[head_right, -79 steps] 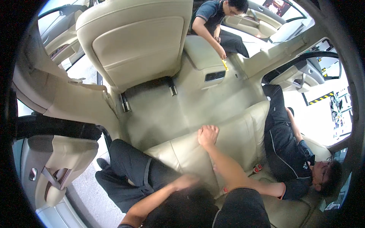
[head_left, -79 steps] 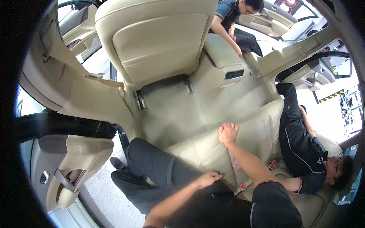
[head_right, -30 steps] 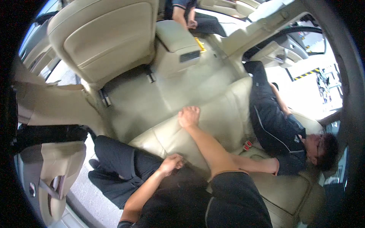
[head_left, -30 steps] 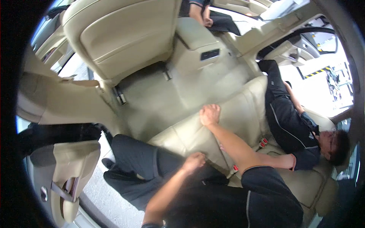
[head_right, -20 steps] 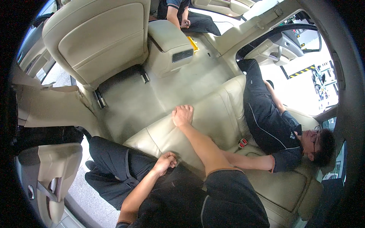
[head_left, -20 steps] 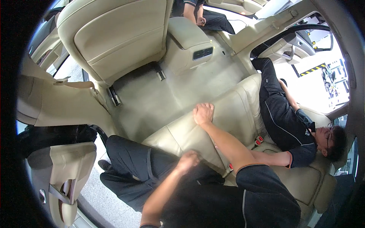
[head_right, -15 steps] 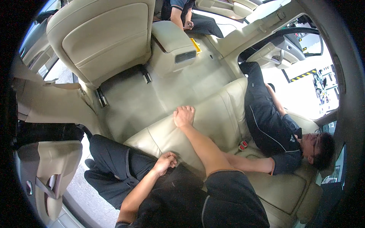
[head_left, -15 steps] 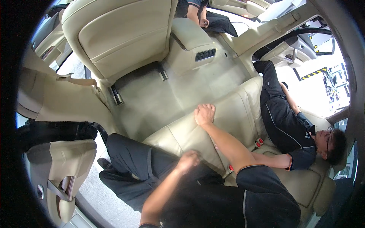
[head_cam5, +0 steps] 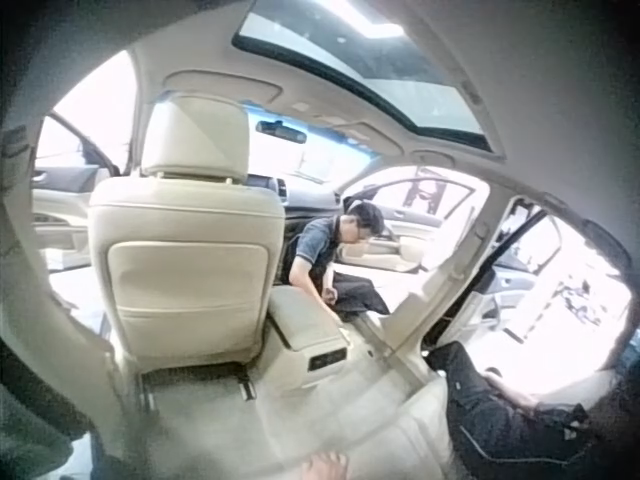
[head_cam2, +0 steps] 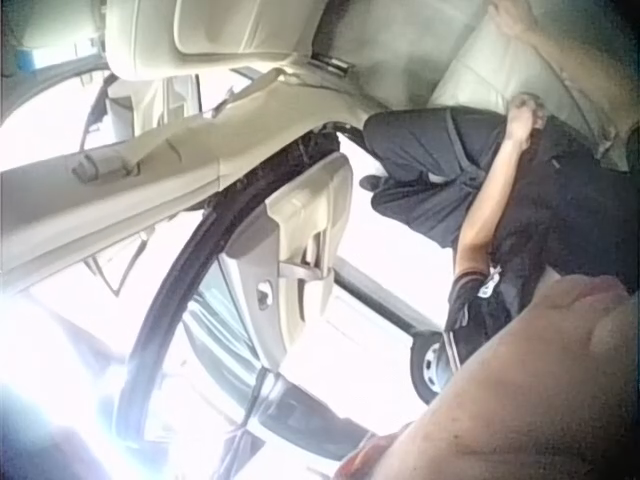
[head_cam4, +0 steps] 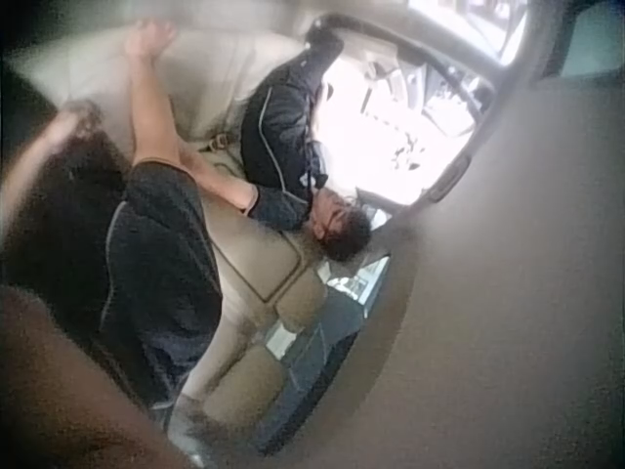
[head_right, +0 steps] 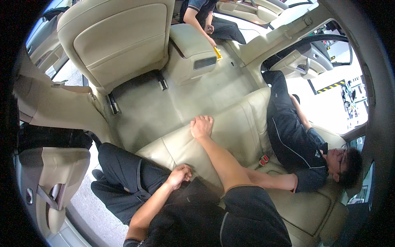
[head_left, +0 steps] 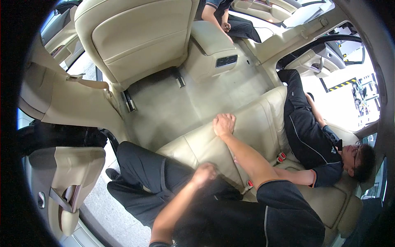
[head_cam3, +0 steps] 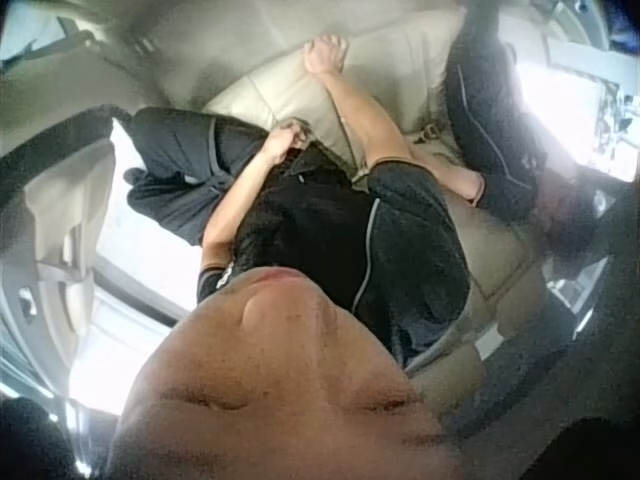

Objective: The recorder is removing bolts and interior components from the rear passenger area of a car.

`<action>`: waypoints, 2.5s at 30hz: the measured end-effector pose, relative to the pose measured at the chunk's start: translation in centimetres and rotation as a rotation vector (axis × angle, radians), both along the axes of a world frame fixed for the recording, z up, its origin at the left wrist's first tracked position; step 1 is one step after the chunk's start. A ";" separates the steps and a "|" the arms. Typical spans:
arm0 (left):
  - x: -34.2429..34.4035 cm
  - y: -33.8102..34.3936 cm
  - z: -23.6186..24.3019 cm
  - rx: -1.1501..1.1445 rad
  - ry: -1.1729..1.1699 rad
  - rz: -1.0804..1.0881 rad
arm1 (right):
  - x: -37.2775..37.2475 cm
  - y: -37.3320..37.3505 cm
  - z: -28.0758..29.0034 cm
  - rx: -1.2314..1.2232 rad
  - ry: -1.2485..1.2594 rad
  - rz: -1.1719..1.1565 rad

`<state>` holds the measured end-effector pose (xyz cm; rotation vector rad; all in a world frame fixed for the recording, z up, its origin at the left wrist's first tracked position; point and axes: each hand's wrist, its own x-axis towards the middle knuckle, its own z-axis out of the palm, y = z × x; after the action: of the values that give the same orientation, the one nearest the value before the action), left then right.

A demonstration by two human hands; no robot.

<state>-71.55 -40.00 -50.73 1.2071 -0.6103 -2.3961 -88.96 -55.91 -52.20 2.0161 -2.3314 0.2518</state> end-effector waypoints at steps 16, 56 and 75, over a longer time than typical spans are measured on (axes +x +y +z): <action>-0.4 0.0 -2.5 0.061 0.003 0.046 | -3.9 -9.2 4.7 0.048 -1.936 -0.283; -1.3 -0.6 -2.6 0.036 -0.040 0.052 | 2.5 -31.6 7.9 0.001 -2.548 -0.153; 11.3 -19.6 2.1 0.033 -0.060 0.729 | 14.3 -14.9 1.2 0.907 -2.216 0.230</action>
<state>-60.27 -59.57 -48.65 1.2428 -0.1023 -1.7610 -74.63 -70.80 -50.99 2.6246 -2.8685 3.5637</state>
